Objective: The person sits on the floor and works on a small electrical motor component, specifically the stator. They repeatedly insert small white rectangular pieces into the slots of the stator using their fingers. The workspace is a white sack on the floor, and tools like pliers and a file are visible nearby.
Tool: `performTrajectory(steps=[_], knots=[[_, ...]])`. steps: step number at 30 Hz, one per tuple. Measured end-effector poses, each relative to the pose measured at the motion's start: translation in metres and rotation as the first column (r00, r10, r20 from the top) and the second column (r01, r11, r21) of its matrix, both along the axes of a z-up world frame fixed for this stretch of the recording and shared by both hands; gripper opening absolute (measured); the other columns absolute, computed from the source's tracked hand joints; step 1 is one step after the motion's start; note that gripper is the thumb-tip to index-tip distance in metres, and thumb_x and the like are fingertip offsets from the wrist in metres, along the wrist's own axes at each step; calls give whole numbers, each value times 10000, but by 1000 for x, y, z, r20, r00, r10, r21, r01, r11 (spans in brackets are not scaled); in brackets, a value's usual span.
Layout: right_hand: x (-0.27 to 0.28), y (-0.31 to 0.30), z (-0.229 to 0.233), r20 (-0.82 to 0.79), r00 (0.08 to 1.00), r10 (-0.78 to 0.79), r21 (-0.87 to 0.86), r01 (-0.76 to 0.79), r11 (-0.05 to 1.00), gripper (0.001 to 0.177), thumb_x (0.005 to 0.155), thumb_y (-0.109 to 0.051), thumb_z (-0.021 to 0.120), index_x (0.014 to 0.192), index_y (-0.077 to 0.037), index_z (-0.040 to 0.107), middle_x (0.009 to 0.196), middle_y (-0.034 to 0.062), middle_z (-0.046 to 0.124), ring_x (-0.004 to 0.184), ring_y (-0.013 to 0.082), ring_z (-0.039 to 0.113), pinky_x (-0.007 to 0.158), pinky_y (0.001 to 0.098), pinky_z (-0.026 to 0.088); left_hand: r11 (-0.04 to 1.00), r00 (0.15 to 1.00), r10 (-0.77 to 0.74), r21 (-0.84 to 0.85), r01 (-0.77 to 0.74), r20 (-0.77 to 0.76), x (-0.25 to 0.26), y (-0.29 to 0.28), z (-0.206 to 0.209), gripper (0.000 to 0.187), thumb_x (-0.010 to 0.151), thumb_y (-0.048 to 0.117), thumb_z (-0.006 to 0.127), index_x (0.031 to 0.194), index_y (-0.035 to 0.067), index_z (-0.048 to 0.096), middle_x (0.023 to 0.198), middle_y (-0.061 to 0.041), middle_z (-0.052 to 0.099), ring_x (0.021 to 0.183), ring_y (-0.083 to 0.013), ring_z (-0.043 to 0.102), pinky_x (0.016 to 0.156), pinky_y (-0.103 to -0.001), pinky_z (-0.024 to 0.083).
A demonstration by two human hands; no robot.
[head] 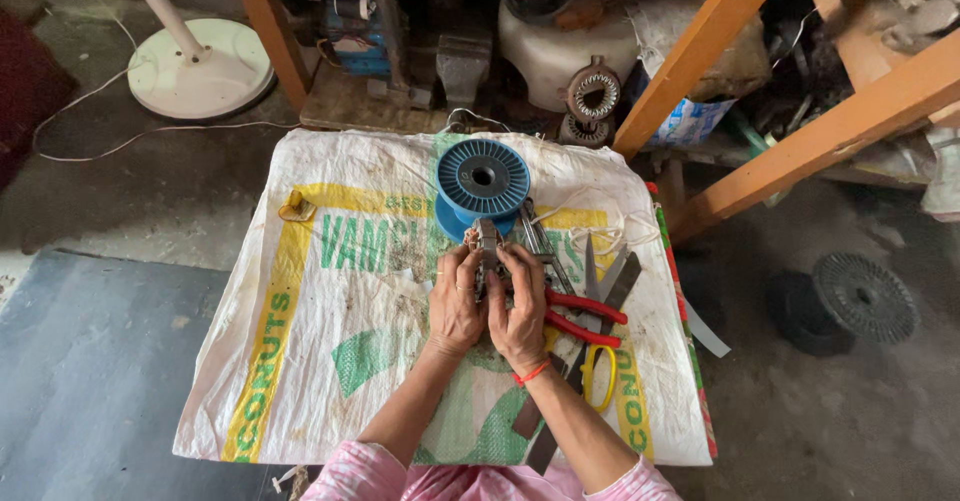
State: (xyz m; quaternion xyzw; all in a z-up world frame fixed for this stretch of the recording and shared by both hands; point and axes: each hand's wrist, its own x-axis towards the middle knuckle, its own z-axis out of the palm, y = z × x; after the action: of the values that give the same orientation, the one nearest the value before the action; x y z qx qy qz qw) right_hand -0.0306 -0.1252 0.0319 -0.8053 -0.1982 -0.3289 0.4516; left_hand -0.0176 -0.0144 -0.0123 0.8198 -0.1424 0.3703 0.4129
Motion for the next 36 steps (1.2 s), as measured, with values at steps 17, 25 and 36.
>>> performTrajectory(steps=[17,25,36], knots=[[3,1,-3,-36,999,4,33,-3,999,307,999,-66,601,1295,18,597,1323,212,591,1210,367,618,1036,426,513,1000,1000,-10,10,10,-19,2,2,-7,554,874,94,693,1380,40,475,1276,-237,549,1128,-440,586,847,-479,555],[4,0,0,-64,997,43,9,-43,999,380,1047,-109,548,1399,34,532,1382,234,524,1259,386,589,1021,437,519,998,997,-25,-57,21,-68,1,0,-4,512,974,130,631,1424,1,424,1290,-236,568,1125,-407,599,873,-455,550],[2,1,5,-47,998,30,1,-30,1000,343,1044,-103,548,1363,23,555,1364,229,541,1243,382,594,1029,446,510,1000,999,0,14,0,-38,1,1,-1,561,947,136,646,1455,29,434,1273,-230,564,1140,-414,583,878,-463,556]])
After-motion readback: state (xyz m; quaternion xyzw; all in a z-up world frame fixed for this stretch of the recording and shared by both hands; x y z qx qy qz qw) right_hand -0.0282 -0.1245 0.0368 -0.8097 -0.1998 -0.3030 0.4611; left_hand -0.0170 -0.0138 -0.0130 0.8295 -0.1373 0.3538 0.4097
